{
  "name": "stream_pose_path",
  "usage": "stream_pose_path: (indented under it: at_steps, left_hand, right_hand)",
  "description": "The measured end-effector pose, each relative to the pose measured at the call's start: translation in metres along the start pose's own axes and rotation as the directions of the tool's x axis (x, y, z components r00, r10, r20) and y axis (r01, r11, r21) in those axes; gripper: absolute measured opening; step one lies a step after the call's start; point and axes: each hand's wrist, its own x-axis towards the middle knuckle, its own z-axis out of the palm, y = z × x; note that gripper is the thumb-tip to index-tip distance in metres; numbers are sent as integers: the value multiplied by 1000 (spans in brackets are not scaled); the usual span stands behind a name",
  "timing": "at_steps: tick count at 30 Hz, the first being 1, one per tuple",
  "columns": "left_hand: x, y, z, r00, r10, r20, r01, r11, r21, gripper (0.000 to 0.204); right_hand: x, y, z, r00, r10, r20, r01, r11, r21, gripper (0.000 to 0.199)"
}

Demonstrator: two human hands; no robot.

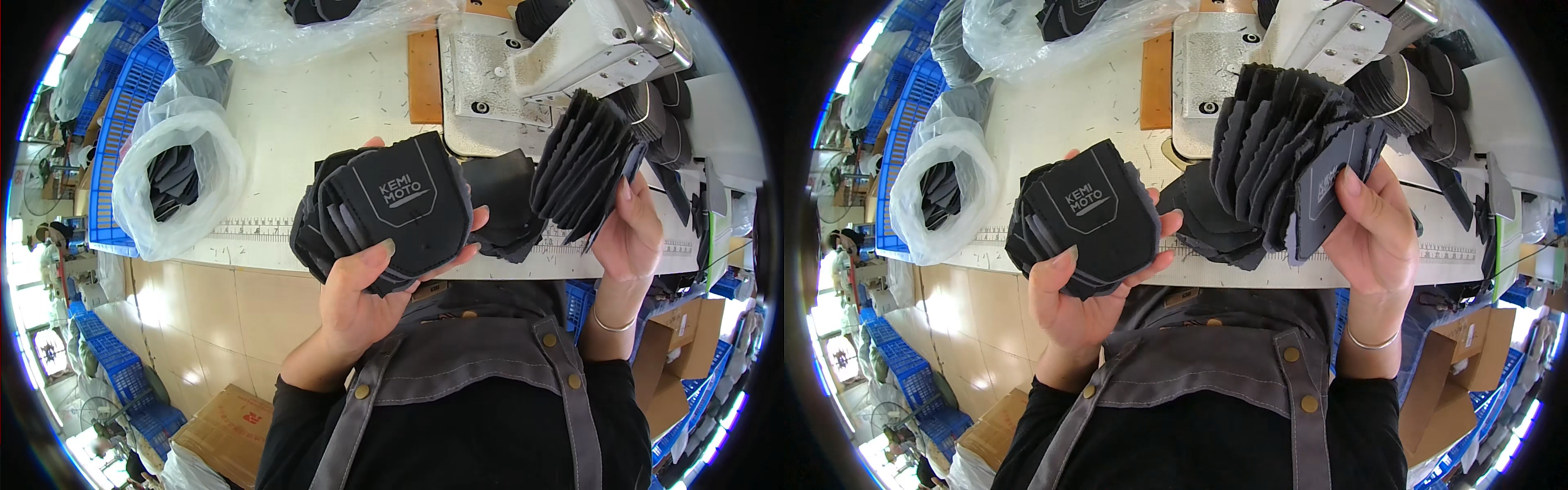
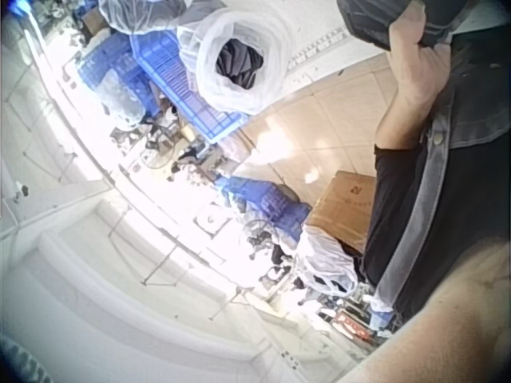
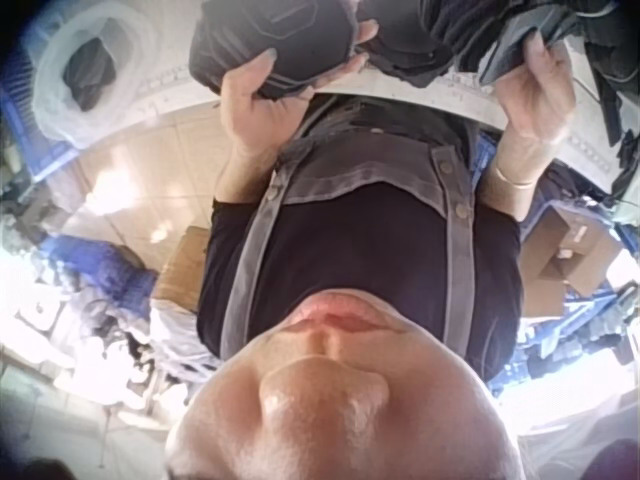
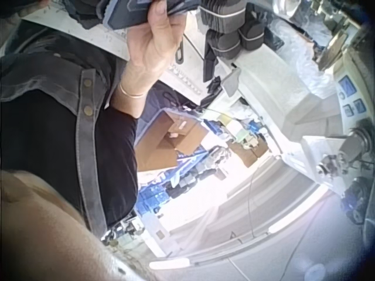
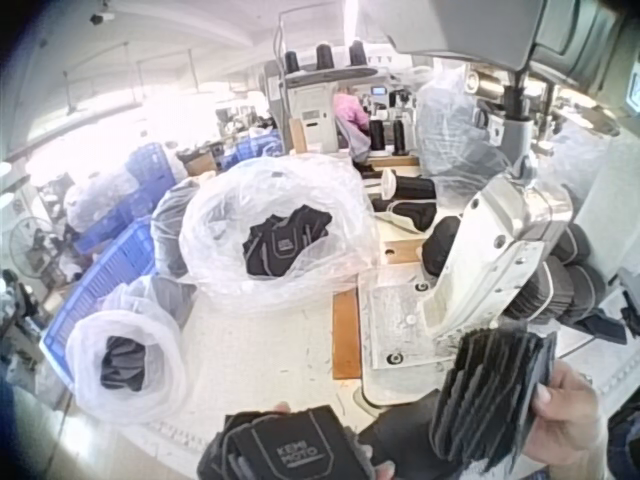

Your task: Sorting and inspecting black protective gear components at a manufacturing workstation.

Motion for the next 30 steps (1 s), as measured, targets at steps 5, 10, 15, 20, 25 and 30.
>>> stream_pose_path:
  at_steps: [5, 10, 15, 20, 25, 30]
  left_hand:
    - [-1, -1, 0, 1000, -8, -1, 8, 999, -46, 71]
    - [-2, 1, 7, 991, 18, -132, 0, 990, 138, 71]
    - [-4, -1, -2, 973, 120, -199, 38, 763, 645, 72]
    - [1, -1, -7, 997, -13, 80, 18, 998, -55, 74]
    - [0, -1, 2, 1000, -28, 13, 28, 999, -21, 73]
    - [0, -1, -5, 999, 14, 40, -17, 997, 72, 70]
  right_hand:
    - [-2, 0, 1, 999, 16, 35, -17, 1000, 15, 45]
    - [-3, 10, 24, 996, 68, 63, -59, 989, -138, 44]
    - [-2, 22, 44, 992, 48, -112, -92, 903, -419, 43]
    - [0, 4, 8, 995, -6, -97, -13, 980, -199, 46]
    - [0, -3, 4, 997, -19, -77, 9, 991, -130, 38]
    - [-1, -5, -8, 998, 26, 50, -27, 999, 25, 48]
